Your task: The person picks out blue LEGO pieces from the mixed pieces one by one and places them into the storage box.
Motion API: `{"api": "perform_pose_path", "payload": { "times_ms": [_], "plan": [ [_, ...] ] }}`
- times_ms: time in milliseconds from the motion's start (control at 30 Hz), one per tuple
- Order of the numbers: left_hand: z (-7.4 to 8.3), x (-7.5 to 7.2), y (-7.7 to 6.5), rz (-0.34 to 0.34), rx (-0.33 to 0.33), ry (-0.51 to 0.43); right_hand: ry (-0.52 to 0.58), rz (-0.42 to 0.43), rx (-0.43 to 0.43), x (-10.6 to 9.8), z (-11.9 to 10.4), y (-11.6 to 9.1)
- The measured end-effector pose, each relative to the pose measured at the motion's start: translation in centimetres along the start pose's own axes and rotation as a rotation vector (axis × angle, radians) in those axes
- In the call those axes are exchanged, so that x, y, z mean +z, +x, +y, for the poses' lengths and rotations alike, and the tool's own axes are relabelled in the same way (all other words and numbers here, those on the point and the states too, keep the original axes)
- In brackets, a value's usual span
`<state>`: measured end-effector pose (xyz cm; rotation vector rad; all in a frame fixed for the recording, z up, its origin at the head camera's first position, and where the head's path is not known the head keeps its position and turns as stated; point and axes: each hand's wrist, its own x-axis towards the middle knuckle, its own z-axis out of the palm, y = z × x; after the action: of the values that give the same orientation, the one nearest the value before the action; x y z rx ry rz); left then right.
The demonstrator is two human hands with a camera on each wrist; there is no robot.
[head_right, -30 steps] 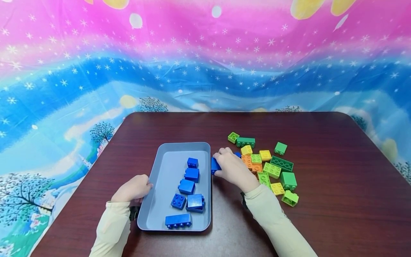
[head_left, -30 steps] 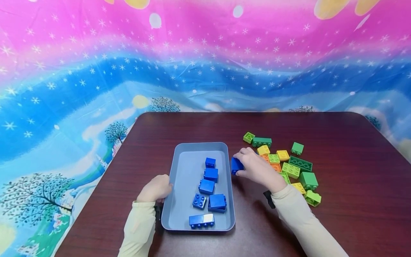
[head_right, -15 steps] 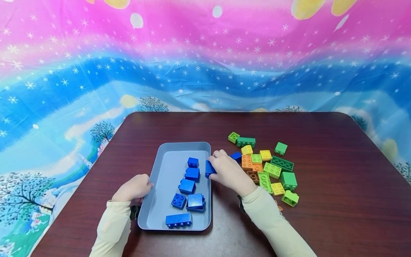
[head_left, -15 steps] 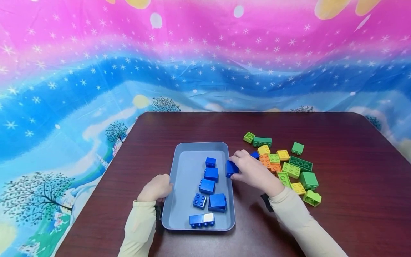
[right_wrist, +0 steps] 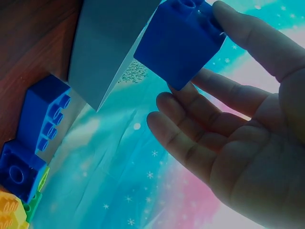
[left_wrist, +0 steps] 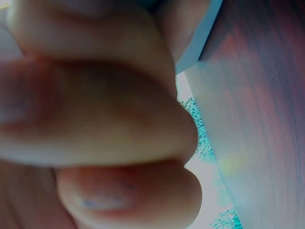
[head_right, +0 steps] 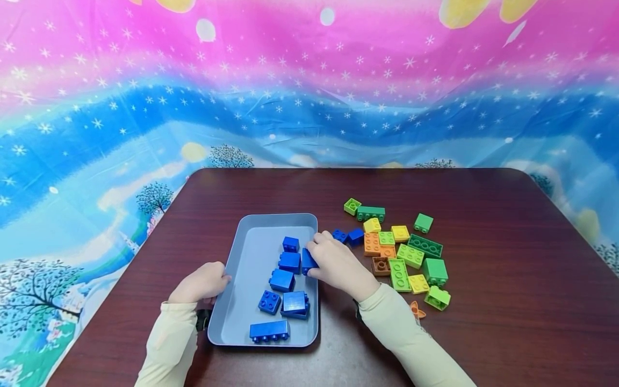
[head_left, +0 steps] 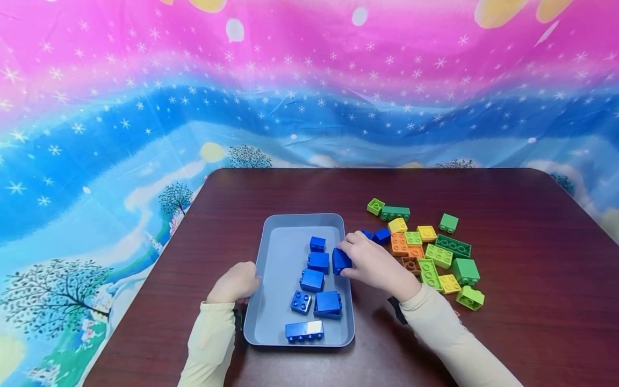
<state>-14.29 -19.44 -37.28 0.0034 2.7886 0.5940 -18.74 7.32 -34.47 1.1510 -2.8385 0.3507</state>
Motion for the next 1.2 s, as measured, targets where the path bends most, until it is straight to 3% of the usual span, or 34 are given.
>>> {"api": "perform_pose_path", "payload": {
  "times_ms": [1200],
  "plan": [
    [-0.2,0.3,0.4,-0.006,-0.023,-0.015,-0.024,-0.110,-0.048,1.3,-1.0,0.0]
  ]
}}
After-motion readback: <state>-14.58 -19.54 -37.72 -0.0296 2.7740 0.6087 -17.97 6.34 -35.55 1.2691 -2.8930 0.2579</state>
